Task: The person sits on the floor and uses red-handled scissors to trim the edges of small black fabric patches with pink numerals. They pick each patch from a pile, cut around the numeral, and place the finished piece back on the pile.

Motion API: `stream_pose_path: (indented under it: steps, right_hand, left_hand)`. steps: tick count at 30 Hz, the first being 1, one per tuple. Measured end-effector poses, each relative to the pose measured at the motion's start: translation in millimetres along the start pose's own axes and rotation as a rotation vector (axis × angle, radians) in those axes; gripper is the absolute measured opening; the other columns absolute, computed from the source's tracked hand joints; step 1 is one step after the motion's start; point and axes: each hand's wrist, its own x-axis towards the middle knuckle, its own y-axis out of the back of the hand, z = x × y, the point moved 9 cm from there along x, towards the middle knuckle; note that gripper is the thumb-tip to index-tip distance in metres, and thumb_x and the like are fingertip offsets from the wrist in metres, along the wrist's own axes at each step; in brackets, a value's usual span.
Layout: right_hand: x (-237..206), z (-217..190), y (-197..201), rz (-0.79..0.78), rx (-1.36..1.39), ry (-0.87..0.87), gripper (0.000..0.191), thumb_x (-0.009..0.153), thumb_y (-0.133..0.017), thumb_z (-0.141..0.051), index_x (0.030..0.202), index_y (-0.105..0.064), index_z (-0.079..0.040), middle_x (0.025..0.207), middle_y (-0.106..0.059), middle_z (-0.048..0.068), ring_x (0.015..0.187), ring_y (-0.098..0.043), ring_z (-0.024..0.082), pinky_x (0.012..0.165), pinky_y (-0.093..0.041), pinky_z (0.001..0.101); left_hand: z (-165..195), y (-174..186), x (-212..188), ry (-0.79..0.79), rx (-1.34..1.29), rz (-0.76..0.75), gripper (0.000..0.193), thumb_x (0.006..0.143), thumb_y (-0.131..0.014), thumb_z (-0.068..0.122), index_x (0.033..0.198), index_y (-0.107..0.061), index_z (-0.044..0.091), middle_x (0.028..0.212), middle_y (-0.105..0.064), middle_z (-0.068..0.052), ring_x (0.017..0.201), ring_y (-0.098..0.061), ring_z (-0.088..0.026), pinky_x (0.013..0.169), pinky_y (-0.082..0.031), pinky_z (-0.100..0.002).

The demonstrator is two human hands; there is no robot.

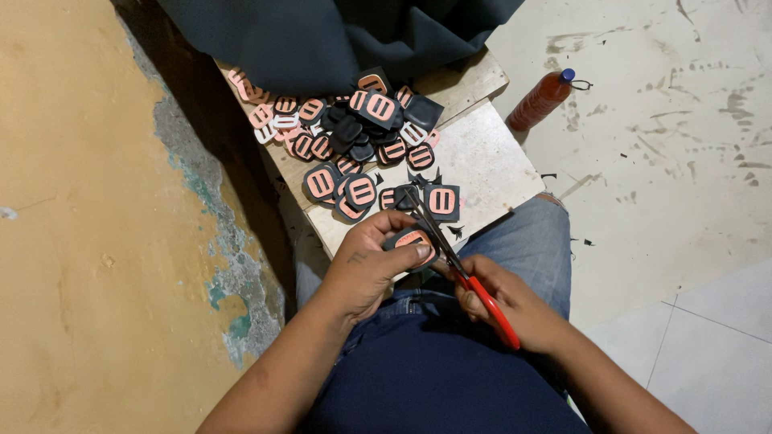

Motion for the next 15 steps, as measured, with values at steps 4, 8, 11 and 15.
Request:
stream_pose_path:
  steps: [4, 8, 11, 15]
  right_hand:
    - [0.0, -4.4, -2.3, 0.019, -0.038, -0.026, 0.026, 0.096, -0.060, -0.021, 0.113, -0.054, -0.002, 0.077, -0.052, 0.000, 0.067, -0.049, 0.010, 0.062, -0.045, 0.0265]
    - [0.9, -8.5, -3.8, 0.043, -0.009, -0.051, 0.029, 0.096, -0.061, -0.022, 0.116, -0.055, -0.002, 0.076, -0.051, 0.000, 0.066, -0.047, 0.010, 0.060, -0.043, 0.0259]
    - [0.0, -6.3, 0.0, 0.080, -0.102, -0.124, 0.033, 0.091, -0.063, -0.024, 0.117, -0.056, -0.005, 0.077, -0.055, -0.001, 0.066, -0.050, 0.008, 0.060, -0.044, 0.0243]
    - [0.1, -3.2, 3.6, 0.100, -0.124, -0.174, 0.033, 0.088, -0.064, -0.024, 0.113, -0.059, -0.003, 0.076, -0.054, -0.001, 0.064, -0.048, 0.009, 0.058, -0.042, 0.0240]
  left_hand:
    - [-1.1, 1.2, -0.3, 0.042, -0.008, 0.044, 0.031, 0.086, -0.072, -0.003, 0.115, -0.061, -0.007, 0.101, -0.074, -0.016, 0.090, -0.073, -0.021, 0.086, -0.060, -0.033]
    - [-2.6, 0.9, -1.5, 0.074, 0.018, 0.046, 0.029, 0.085, -0.071, -0.003, 0.113, -0.063, -0.008, 0.101, -0.074, -0.017, 0.090, -0.073, -0.020, 0.085, -0.059, -0.031]
    - [-3.1, -0.2, -1.9, 0.074, 0.042, 0.033, 0.027, 0.085, -0.072, -0.003, 0.111, -0.064, -0.009, 0.100, -0.074, -0.017, 0.089, -0.073, -0.020, 0.084, -0.059, -0.031]
    - [-3.2, 0.5, -1.4, 0.076, 0.079, 0.035, 0.026, 0.086, -0.072, -0.003, 0.110, -0.065, -0.009, 0.099, -0.074, -0.017, 0.088, -0.072, -0.020, 0.083, -0.059, -0.031]
